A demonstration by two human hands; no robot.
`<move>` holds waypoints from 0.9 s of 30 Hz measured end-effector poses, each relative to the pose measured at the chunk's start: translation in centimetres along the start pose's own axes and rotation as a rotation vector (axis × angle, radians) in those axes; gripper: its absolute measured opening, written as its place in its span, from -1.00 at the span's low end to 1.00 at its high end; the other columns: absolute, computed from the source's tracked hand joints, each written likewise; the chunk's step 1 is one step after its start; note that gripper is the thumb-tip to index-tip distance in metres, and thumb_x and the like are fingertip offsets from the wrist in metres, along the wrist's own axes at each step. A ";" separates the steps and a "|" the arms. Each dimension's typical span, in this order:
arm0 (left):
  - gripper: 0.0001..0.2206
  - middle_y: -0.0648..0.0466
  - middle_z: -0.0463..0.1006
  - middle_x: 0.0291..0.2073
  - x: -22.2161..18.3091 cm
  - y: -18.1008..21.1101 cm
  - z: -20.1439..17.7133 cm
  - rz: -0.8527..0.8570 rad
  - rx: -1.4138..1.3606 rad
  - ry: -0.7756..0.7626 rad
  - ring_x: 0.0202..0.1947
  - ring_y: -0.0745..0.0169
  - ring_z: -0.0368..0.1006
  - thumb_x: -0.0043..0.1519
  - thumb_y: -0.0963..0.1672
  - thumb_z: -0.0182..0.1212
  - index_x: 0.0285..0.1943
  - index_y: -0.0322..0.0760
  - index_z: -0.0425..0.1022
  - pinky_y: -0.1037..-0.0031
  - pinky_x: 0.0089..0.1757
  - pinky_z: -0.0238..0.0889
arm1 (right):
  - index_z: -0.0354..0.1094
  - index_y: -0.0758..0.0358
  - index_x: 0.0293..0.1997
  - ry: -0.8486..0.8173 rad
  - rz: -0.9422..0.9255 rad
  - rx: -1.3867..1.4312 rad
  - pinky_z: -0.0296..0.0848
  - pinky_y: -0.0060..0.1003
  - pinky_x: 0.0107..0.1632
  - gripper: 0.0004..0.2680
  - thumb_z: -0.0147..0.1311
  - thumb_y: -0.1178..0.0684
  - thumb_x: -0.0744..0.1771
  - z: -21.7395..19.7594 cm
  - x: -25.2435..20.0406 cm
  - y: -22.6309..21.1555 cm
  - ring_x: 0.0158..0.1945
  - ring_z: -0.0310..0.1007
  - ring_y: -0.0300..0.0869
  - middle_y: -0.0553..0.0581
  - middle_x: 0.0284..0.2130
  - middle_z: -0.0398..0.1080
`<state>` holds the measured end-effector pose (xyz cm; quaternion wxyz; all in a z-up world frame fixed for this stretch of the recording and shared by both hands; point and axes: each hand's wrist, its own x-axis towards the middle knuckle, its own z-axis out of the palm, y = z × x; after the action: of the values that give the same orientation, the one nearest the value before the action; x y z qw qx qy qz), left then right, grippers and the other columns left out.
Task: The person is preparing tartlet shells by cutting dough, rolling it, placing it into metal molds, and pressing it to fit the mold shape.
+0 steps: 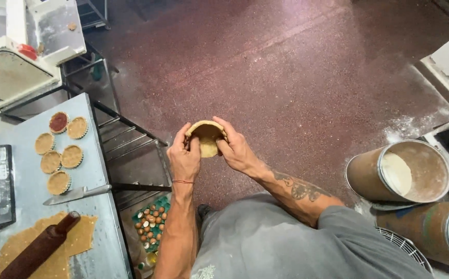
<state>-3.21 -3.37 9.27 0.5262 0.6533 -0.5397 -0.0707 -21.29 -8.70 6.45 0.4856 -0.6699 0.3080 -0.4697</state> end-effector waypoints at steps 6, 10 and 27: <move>-0.72 -0.14 0.82 -0.16 -0.9 -0.8 0.4 0.010 0.070 0.002 -0.08 -0.26 0.76 0.27 -0.24 0.27 0.10 -0.17 0.78 0.07 -0.13 0.64 | 0.32 0.22 0.62 -0.031 0.031 0.007 0.68 0.11 -0.11 -0.54 -0.03 0.23 0.43 -0.1 -0.5 -0.3 -0.18 0.71 0.08 0.48 -0.06 0.67; -0.66 -0.26 0.79 -0.11 -1.1 0.0 0.3 0.000 0.022 -0.060 -0.05 -0.38 0.74 0.26 -0.25 0.30 0.23 -0.27 0.70 -0.01 -0.09 0.64 | 0.42 0.25 0.51 -0.011 0.023 -0.044 0.70 0.21 -0.08 -0.54 -0.12 0.29 0.38 -0.5 -0.1 0.4 -0.18 0.75 0.27 0.50 -0.20 0.68; -0.75 -0.17 0.79 -0.21 -3.6 -3.7 1.3 0.050 0.199 -0.150 -0.18 -0.38 0.75 0.26 -0.20 0.31 0.10 -0.14 0.74 -0.07 -0.15 0.62 | 0.46 0.29 0.26 -0.145 0.124 -0.252 0.63 0.33 -0.06 -0.74 0.02 0.17 0.41 -1.6 -0.9 0.3 -0.14 0.72 0.39 0.48 -0.29 0.64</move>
<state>-3.22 -1.89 4.22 0.4185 0.6815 -0.5980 -0.0525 -23.07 -8.64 5.98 0.4469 -0.7372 0.3694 -0.3470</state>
